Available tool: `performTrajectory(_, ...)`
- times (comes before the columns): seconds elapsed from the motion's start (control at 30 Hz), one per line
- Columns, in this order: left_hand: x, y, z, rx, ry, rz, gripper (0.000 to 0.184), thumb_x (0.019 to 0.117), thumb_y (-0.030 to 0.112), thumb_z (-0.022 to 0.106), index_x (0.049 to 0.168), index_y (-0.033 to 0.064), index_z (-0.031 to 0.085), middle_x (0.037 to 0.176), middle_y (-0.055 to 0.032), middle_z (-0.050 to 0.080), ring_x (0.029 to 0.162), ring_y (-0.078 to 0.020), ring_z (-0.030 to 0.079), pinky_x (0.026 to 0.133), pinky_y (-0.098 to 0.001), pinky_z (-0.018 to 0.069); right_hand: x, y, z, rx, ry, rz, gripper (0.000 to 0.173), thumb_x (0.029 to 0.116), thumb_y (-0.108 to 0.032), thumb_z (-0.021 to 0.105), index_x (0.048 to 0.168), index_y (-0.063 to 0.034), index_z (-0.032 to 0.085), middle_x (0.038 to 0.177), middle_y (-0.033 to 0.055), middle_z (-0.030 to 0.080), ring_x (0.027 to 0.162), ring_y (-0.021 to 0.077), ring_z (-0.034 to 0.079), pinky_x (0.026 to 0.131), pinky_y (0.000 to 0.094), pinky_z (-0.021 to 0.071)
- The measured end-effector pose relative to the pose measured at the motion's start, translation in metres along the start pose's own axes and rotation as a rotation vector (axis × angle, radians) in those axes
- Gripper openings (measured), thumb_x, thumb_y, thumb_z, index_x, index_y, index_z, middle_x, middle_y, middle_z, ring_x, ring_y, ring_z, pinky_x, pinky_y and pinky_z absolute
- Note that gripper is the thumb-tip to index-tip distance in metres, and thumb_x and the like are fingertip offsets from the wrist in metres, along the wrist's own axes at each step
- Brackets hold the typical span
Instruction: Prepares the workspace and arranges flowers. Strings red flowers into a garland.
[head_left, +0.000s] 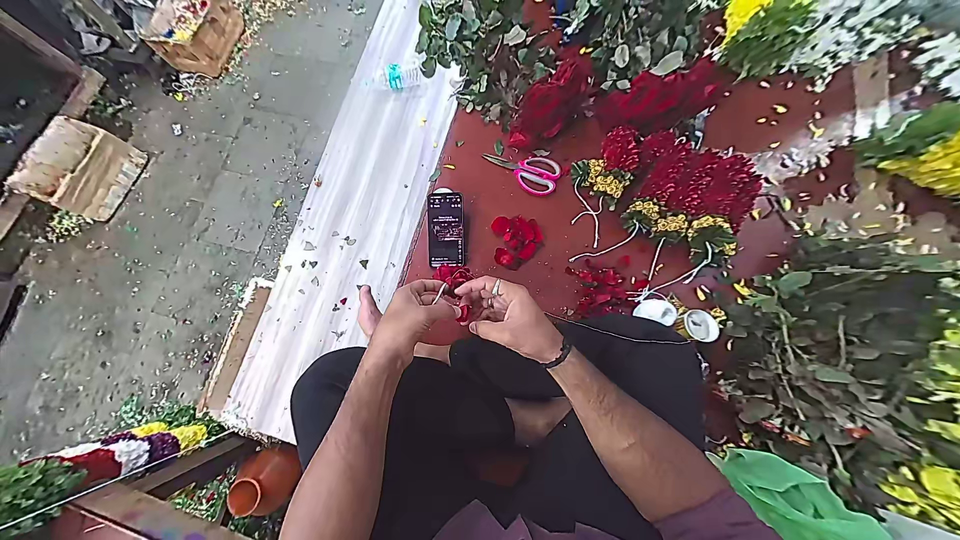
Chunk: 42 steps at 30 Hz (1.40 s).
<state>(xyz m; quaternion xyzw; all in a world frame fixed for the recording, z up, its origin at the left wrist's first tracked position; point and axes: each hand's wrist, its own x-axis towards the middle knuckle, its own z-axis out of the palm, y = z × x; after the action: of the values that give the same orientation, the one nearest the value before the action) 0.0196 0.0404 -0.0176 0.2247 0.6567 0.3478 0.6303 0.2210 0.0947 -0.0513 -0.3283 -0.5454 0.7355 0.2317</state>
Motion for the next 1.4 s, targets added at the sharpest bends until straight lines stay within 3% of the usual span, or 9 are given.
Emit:
performTrajectory(0.27,0.001,-0.001,-0.001,0.045,0.006,0.014,0.055,0.0711,-0.001,0.083,0.122,0.0009,0.063,0.082,-0.0078,0.072,0.072,-0.0142,0.066,0.073,-0.0317,0.0556,-0.002,0.009,0.010,0.006,0.125,-0.039,0.042,0.0807,0.002,0.079,0.121,-0.0028,0.069,0.101,0.0114,0.073,0.086,0.0230,0.072,0.076,0.0394,0.0643)
performTrajectory(0.37,0.000,0.000,-0.004,0.049,-0.023,0.000,0.057,0.0703,-0.002,0.084,0.123,0.0005,0.062,0.086,-0.0083,0.072,0.077,-0.0149,0.067,0.076,-0.0328,0.0570,-0.002,0.008,0.013,0.086,0.126,0.000,0.042,0.0800,0.004,0.078,0.121,-0.0017,0.069,0.099,0.0137,0.072,0.080,0.0234,0.070,0.069,0.0381,0.0625)
performTrajectory(0.6,0.002,-0.002,-0.001,0.056,-0.003,0.027,0.021,0.0903,0.005,0.072,0.111,0.0022,0.073,0.084,-0.0046,0.070,0.065,-0.0094,0.054,0.063,-0.0258,0.0456,-0.004,0.004,0.019,0.300,0.326,0.137,0.041,0.0795,0.010,0.075,0.118,0.0020,0.062,0.086,0.0174,0.071,0.063,0.0212,0.066,0.055,0.0321,0.0572)
performTrajectory(0.8,-0.002,0.001,0.005,0.176,-0.015,0.064,0.013,0.0920,0.009,0.074,0.103,0.0030,0.077,0.082,-0.0043,0.074,0.067,-0.0099,0.061,0.064,-0.0269,0.0495,-0.001,0.009,0.021,0.295,0.467,0.229,0.042,0.0802,0.007,0.080,0.118,0.0000,0.062,0.082,0.0149,0.069,0.054,0.0183,0.061,0.047,0.0293,0.0529)
performTrajectory(0.97,0.001,-0.003,0.004,0.243,-0.031,0.130,0.011,0.0898,0.014,0.081,0.094,0.0040,0.079,0.079,-0.0067,0.075,0.068,-0.0131,0.069,0.068,-0.0311,0.0589,0.000,0.008,0.022,0.258,0.462,0.285,0.045,0.0795,0.007,0.079,0.120,-0.0005,0.059,0.075,0.0135,0.066,0.050,0.0166,0.056,0.044,0.0277,0.0479)
performTrajectory(1.17,0.003,-0.009,0.001,0.332,0.025,0.139,0.007,0.0877,0.012,0.076,0.082,0.0085,0.076,0.072,-0.0028,0.071,0.064,-0.0116,0.064,0.063,-0.0336,0.0547,0.000,0.009,0.005,0.154,0.316,0.392,0.072,0.0737,-0.003,0.088,0.136,-0.0082,0.052,0.067,0.0049,0.059,0.044,0.0094,0.045,0.040,0.0229,0.0370)
performTrajectory(1.27,0.002,-0.007,0.001,0.354,0.072,0.119,0.013,0.0893,0.014,0.075,0.076,0.0097,0.075,0.067,-0.0011,0.068,0.061,-0.0107,0.061,0.061,-0.0339,0.0510,-0.001,0.003,-0.011,-0.031,0.325,0.256,0.072,0.0723,-0.009,0.090,0.135,-0.0105,0.054,0.073,0.0040,0.061,0.057,0.0141,0.054,0.051,0.0306,0.0493)
performTrajectory(1.3,0.003,-0.006,0.000,0.364,0.081,0.117,0.016,0.0898,0.015,0.074,0.075,0.0103,0.074,0.066,-0.0007,0.067,0.061,-0.0109,0.060,0.060,-0.0348,0.0503,0.000,0.002,-0.014,-0.133,0.318,0.208,0.071,0.0724,-0.011,0.089,0.136,-0.0118,0.056,0.083,0.0051,0.064,0.068,0.0177,0.061,0.059,0.0358,0.0560)
performTrajectory(1.4,0.003,-0.007,-0.004,0.395,0.103,0.106,0.019,0.0910,0.019,0.072,0.074,0.0111,0.073,0.065,-0.0002,0.066,0.061,-0.0119,0.060,0.061,-0.0371,0.0501,0.001,0.011,-0.016,-0.394,0.130,0.192,0.076,0.0733,-0.027,0.086,0.143,-0.0193,0.055,0.126,0.0032,0.065,0.111,0.0203,0.064,0.086,0.0455,0.0573)
